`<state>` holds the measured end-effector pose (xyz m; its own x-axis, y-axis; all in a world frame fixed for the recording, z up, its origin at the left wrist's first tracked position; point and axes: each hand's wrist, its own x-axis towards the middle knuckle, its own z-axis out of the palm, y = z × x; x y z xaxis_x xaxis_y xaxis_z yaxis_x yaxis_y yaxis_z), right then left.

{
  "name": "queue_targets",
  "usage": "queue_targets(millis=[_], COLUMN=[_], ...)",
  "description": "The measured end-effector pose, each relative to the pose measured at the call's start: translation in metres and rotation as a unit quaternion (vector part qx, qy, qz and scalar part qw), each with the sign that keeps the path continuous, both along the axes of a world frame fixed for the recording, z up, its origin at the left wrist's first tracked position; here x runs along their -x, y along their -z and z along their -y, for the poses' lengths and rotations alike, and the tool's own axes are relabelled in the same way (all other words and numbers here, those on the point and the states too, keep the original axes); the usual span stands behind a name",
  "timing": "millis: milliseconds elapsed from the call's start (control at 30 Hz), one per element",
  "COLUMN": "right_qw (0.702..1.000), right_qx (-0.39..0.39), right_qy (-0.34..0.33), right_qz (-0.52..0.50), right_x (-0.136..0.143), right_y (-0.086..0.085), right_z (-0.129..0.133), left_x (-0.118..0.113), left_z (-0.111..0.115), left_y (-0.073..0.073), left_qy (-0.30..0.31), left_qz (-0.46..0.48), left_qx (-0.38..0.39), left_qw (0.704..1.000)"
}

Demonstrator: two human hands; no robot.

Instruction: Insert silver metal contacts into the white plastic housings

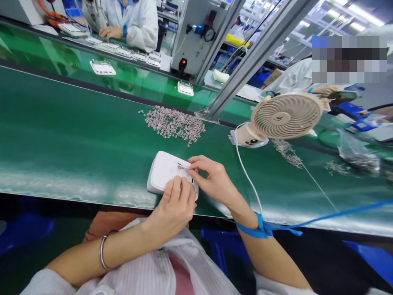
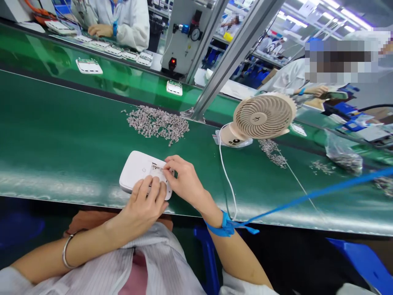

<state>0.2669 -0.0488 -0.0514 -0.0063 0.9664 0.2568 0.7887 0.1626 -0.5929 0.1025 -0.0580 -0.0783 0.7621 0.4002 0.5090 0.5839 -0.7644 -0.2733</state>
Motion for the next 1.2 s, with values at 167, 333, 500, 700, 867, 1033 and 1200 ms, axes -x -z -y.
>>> queue_targets(millis=[167,333,500,700,867,1033,1200], right_qw=[0.986,0.97,0.984,0.995,0.989,0.989,0.988], right_qx=[0.028,0.065,0.035,-0.079,-0.123,-0.132,-0.144], right_qy=[-0.02,0.007,0.015,0.064,0.073,0.059,0.053], right_qz=[0.163,0.234,0.172,-0.017,-0.03,-0.011,0.003], right_x=[0.005,0.011,0.006,0.006,0.012,0.011,0.01], right_y=[-0.01,-0.013,-0.008,0.016,0.029,0.028,0.029], right_z=[-0.004,-0.009,-0.007,0.018,0.03,0.028,0.029], left_x=[-0.001,-0.001,-0.003,-0.009,-0.012,-0.012,-0.012], left_z=[0.0,0.0,0.001,0.002,0.004,0.003,0.001], left_y=[-0.003,-0.003,-0.004,-0.003,-0.001,0.0,-0.004], left_qy=[-0.007,-0.006,-0.014,-0.028,-0.039,-0.038,-0.032], left_qz=[-0.019,-0.017,-0.01,-0.006,0.0,0.004,0.02], left_qx=[0.0,0.001,0.013,0.014,0.009,0.006,0.002], left_qw=[1.0,1.0,1.0,0.999,0.999,0.999,0.999])
